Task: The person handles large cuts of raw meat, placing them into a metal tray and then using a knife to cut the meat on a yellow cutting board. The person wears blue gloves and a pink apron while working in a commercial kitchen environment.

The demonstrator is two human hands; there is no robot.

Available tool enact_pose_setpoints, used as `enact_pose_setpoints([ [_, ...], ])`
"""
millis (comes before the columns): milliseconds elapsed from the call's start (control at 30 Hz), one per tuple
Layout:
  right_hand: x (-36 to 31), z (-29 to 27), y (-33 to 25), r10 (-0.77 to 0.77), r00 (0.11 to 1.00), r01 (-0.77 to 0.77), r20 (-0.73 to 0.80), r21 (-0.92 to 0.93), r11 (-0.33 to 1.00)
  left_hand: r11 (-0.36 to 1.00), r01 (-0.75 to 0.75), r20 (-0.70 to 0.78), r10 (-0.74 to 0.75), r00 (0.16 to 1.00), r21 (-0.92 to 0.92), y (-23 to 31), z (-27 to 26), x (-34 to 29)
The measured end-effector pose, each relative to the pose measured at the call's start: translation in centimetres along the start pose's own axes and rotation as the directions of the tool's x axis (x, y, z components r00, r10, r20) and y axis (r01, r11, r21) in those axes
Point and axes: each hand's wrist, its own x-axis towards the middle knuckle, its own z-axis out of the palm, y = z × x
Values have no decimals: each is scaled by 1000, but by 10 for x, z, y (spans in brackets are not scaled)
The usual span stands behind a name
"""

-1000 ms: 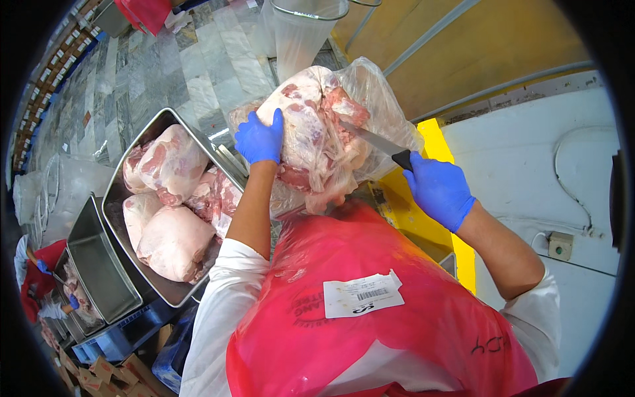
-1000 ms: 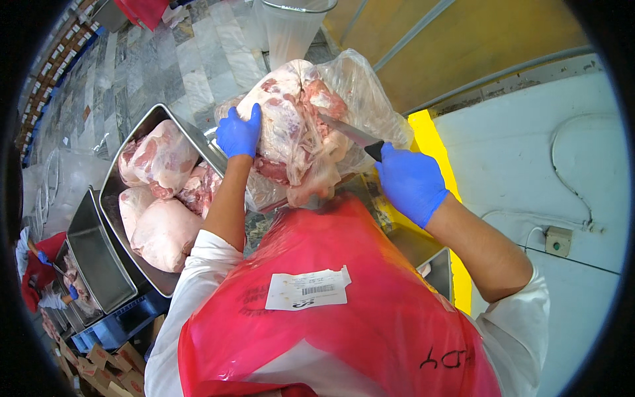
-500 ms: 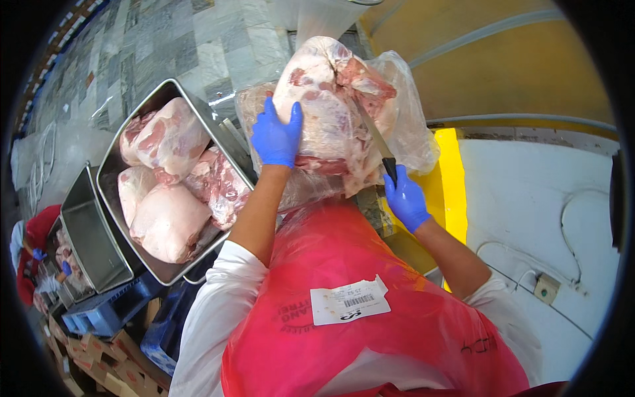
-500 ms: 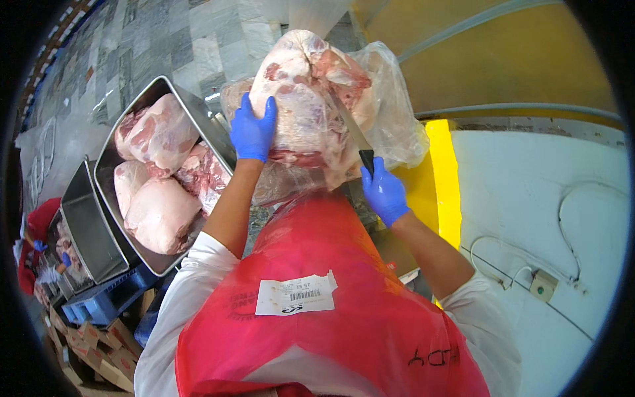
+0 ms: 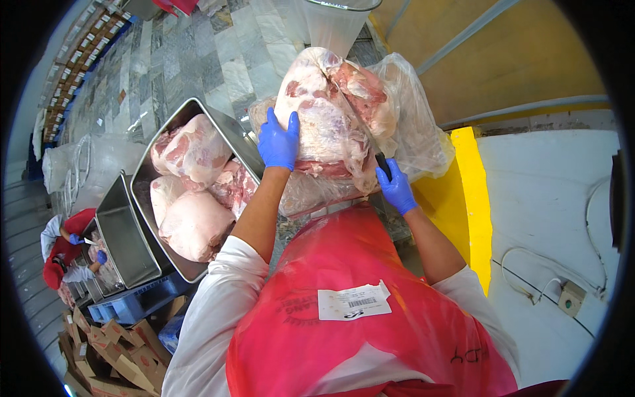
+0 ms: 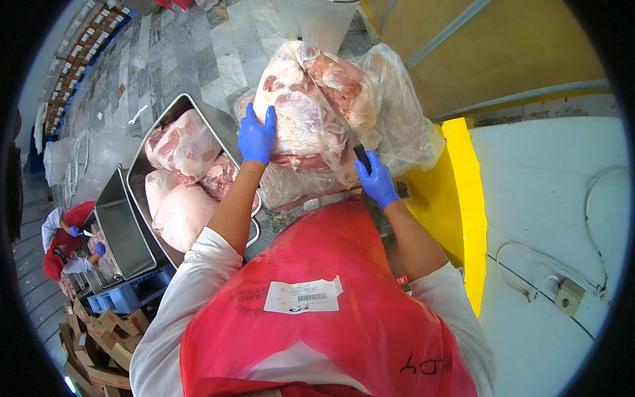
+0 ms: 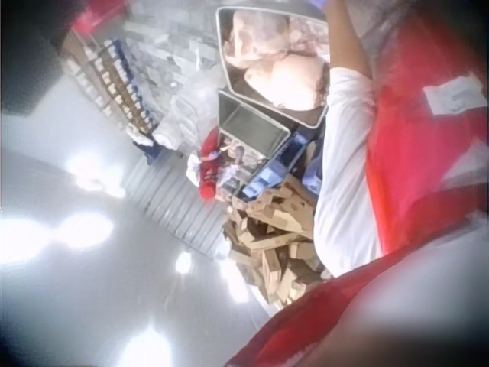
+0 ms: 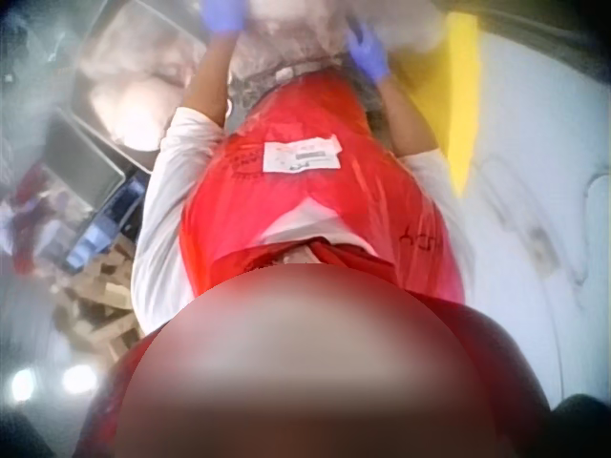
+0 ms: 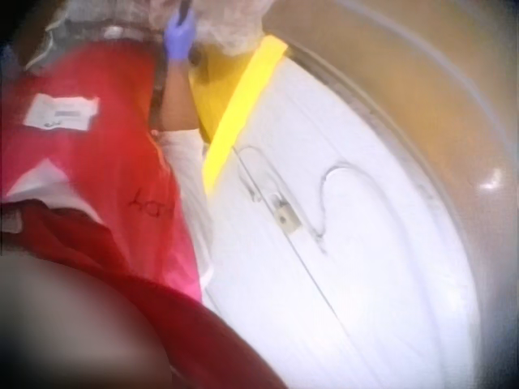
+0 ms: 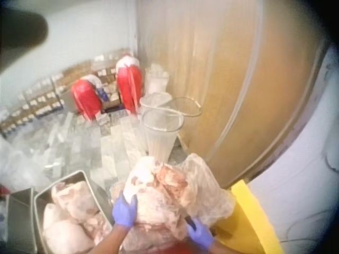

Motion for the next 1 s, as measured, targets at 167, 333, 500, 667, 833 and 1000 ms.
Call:
enact_pose_setpoints([
  [167, -2, 1, 0, -72, 997, 76, -27, 242, 967, 821, -571, -254, 559, 790, 31, 20, 7, 7],
  [333, -4, -11, 3, 222, 954, -294, 203, 473, 830, 864, -502, -85, 498, 863, -40, 94, 27, -5],
  [500, -8, -39, -21, 349, 878, -473, 327, 491, 731, 922, -381, -6, 382, 924, 64, 119, 37, 9],
  [667, -12, -59, -46, 372, 858, -506, 355, 455, 733, 921, -390, -32, 389, 921, -18, 99, 59, 14],
  [833, -13, -91, -77, 361, 840, -534, 406, 495, 686, 915, -404, -24, 403, 915, -19, 90, 56, 9],
  [1000, -15, -116, -86, 245, 948, -292, 204, 252, 922, 930, -360, -34, 359, 933, -68, 97, 50, 1],
])
